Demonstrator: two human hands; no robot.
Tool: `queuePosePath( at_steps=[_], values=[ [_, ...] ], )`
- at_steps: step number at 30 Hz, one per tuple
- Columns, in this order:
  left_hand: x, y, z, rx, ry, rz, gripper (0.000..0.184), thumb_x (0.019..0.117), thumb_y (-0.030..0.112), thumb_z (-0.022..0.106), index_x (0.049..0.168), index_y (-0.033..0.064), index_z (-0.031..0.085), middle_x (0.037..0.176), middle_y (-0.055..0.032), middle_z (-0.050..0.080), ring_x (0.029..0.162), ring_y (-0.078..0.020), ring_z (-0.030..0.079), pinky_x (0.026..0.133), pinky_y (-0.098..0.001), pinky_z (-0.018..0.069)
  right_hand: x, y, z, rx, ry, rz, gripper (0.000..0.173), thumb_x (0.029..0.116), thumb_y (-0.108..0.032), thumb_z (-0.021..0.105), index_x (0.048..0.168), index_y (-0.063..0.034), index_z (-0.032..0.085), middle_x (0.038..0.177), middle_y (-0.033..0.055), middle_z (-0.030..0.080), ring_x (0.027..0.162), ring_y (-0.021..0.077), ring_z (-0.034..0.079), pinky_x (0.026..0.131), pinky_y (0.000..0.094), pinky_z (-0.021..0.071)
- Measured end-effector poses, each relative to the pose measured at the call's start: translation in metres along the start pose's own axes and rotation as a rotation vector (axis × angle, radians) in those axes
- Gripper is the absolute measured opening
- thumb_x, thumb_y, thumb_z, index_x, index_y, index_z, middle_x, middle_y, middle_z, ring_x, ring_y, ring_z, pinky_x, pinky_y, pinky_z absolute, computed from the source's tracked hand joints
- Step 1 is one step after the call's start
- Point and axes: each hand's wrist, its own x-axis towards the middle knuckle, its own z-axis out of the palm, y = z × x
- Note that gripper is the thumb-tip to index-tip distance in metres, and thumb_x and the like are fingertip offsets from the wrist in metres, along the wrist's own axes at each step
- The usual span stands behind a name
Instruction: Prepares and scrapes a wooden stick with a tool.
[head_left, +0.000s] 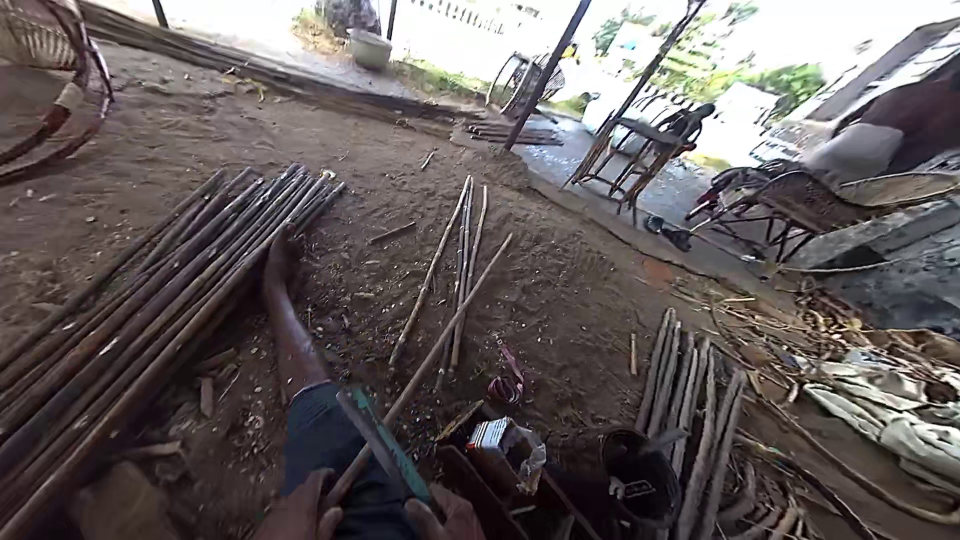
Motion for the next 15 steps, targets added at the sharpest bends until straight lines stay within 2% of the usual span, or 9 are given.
queuePosePath(
  at_steps=[2,5,7,9,12,15],
  values=[
    [-0.024,-0.016,-0.01,0.012,-0.13,-0.077,0.051,0.0982,0.037,0.067,0.141,0.0116,0.057,0.11,-0.0199,0.071,0.1,-0.0402,0.069,0.09,-0.0641,0.0535,-0.005,0.009,-0.005,-0.048,-0.104,0.036,0.043,0.0989,-0.051,0.061,0.1,-0.0089,0.069,0.072,0.0043,0.065,0.063,0.0187,0.065,0.064,0.0438,0.058],
    [-0.067,-0.05,-0.024,-0.063,-0.195,-0.075,0.052,0.0969,0.035,0.069,0.142,0.0137,0.056,0.114,-0.0139,0.071,0.096,-0.0311,0.071,0.089,-0.0565,0.0565,0.0,0.014,-0.022,-0.06,-0.189,0.076,0.046,0.0982,-0.055,0.059,0.102,-0.0105,0.069,0.072,0.0023,0.063,0.062,0.0175,0.063,0.063,0.0418,0.057],
    [-0.092,-0.068,-0.022,-0.17,-0.095,-0.09,0.043,0.0958,0.03,0.07,0.136,0.0151,0.062,0.109,-0.0074,0.072,0.088,-0.0232,0.071,0.082,-0.0493,0.0588,0.011,0.016,-0.039,-0.014,-0.182,0.108,0.046,0.1001,-0.052,0.057,0.103,-0.0076,0.069,0.069,0.0043,0.063,0.057,0.0198,0.061,0.057,0.0426,0.0559],
    [-0.105,-0.076,-0.01,-0.325,0.021,-0.117,0.037,0.0956,0.031,0.069,0.131,0.0201,0.067,0.105,0.001,0.074,0.082,-0.0145,0.071,0.077,-0.0389,0.0618,0.028,0.016,-0.059,0.039,-0.12,0.156,0.045,0.1036,-0.047,0.053,0.106,-0.0041,0.067,0.066,0.0067,0.061,0.051,0.0208,0.057,0.049,0.0408,0.0525],
    [-0.101,-0.069,0.005,-0.493,0.2,-0.124,0.032,0.0924,0.03,0.071,0.123,0.0195,0.073,0.097,0.0022,0.076,0.08,-0.0138,0.072,0.074,-0.0353,0.0628,0.058,0.013,-0.074,0.223,0.037,0.27,0.041,0.1083,-0.041,0.05,0.105,-0.0018,0.064,0.061,0.0072,0.056,0.042,0.0163,0.049,0.041,0.0335,0.0471],
    [-0.079,-0.059,0.017,-0.596,0.312,-0.109,0.039,0.086,0.035,0.079,0.121,0.0195,0.074,0.096,0.0014,0.075,0.082,-0.0154,0.071,0.074,-0.035,0.0615,0.08,0.017,-0.067,0.39,0.075,0.32,0.042,0.1069,-0.046,0.052,0.101,-0.005,0.061,0.056,0.0044,0.049,0.039,0.0124,0.042,0.037,0.0293,0.0431]
  ],
)
